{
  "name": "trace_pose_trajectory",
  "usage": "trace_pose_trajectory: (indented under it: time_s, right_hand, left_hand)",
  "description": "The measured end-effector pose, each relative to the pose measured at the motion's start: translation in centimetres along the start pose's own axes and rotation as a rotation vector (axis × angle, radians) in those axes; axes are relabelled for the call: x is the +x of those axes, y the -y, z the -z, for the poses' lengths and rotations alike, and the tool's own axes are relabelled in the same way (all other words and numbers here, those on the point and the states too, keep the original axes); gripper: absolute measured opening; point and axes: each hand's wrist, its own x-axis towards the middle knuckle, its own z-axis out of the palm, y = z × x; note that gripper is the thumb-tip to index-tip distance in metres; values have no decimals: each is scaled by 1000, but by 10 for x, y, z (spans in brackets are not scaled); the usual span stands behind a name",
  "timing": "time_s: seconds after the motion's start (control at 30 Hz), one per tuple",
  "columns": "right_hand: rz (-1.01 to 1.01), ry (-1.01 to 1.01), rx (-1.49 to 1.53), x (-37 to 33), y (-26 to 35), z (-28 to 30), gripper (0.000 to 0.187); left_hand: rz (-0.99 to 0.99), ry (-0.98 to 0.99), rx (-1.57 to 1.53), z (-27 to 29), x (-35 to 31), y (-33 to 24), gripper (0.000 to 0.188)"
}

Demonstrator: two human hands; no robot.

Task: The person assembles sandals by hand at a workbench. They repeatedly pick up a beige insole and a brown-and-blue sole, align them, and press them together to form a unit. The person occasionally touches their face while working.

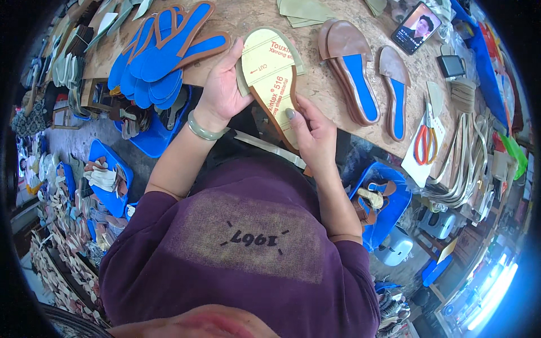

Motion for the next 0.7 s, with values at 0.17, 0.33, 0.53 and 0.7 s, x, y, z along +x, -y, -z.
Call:
trace_pose_trajectory:
  time_s: [0.17, 0.33, 0.53, 0.7]
  right_hand:
    - [-27, -9, 41, 0, -3, -3, 38]
    - [-33, -6, -5, 1, -9, -1, 38]
    - [-50, -10, 37, 0, -6, -1, 37]
    - [-48, 0, 39, -1, -6, 0, 36]
  left_hand:
    - [-10, -42, 53, 4, 1, -1, 51]
    - [17, -9, 42, 4, 0, -3, 51]
    - [33, 8, -7, 8, 0, -2, 52]
    - [60, 134, -99, 13, 1, -1, 48]
